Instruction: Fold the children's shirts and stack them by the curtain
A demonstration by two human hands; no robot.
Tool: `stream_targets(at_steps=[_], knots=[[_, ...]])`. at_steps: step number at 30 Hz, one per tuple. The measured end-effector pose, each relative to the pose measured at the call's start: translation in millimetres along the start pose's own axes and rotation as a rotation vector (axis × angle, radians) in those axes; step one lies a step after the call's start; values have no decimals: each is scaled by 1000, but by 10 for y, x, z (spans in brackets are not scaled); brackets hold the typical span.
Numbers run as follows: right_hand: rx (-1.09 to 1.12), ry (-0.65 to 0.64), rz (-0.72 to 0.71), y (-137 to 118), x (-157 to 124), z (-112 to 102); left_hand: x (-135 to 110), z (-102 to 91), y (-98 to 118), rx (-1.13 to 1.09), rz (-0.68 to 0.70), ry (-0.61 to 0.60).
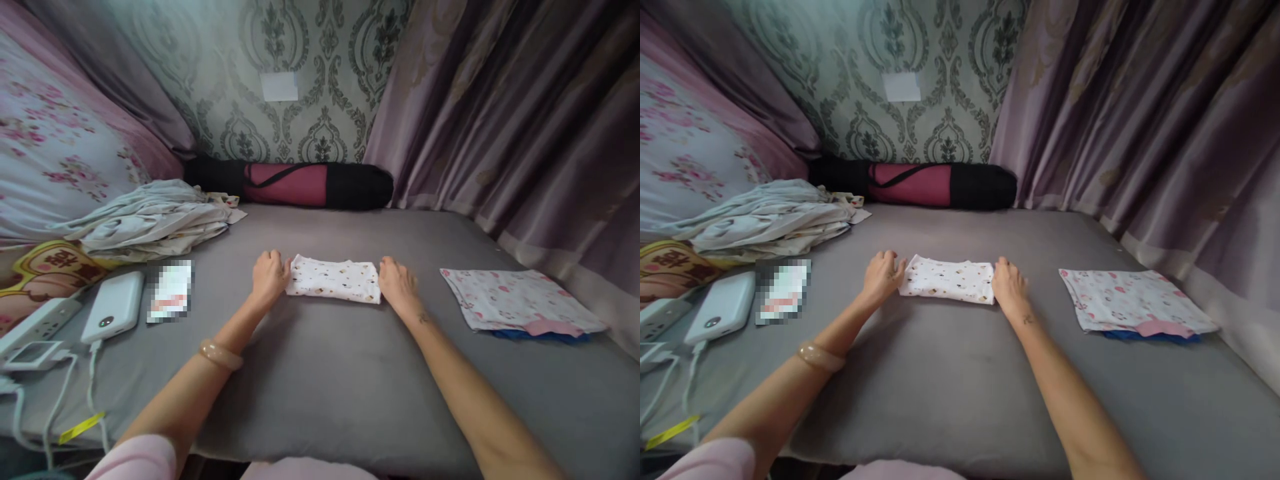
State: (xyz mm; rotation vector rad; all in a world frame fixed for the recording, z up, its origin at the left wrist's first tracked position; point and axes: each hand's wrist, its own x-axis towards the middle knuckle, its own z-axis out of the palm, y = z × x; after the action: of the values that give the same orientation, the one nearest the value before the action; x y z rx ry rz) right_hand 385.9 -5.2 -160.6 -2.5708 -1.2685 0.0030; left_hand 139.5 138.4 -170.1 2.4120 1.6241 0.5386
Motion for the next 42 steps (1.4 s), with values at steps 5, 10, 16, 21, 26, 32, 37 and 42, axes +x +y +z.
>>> stream_targets(at_steps=[5, 10, 16, 21, 26, 32, 37, 42], knots=[[17, 8, -536, -394, -219, 95, -224, 118, 247, 59, 483, -44], [-20, -123, -714, -559, -271, 284, -251, 296, 364, 110, 530, -135], [-61, -205, -689, -494, -248, 346, -237, 296, 272, 130, 526, -215], [-73, -233, -661, -490, -245, 362, -225, 308, 245, 129, 500, -286], [-76, -229, -664, -491, -238, 378, -222, 334, 255, 132, 450, -313], [-69, -217, -666, -490, -225, 395, -231, 388, 259, 151, 449, -264], [-54, -237, -653, -492, -216, 417, -217, 408, 244, 154, 446, -282], [27, -334, -634, -491, -181, 343, -151, 309, 285, 149, 433, -399]])
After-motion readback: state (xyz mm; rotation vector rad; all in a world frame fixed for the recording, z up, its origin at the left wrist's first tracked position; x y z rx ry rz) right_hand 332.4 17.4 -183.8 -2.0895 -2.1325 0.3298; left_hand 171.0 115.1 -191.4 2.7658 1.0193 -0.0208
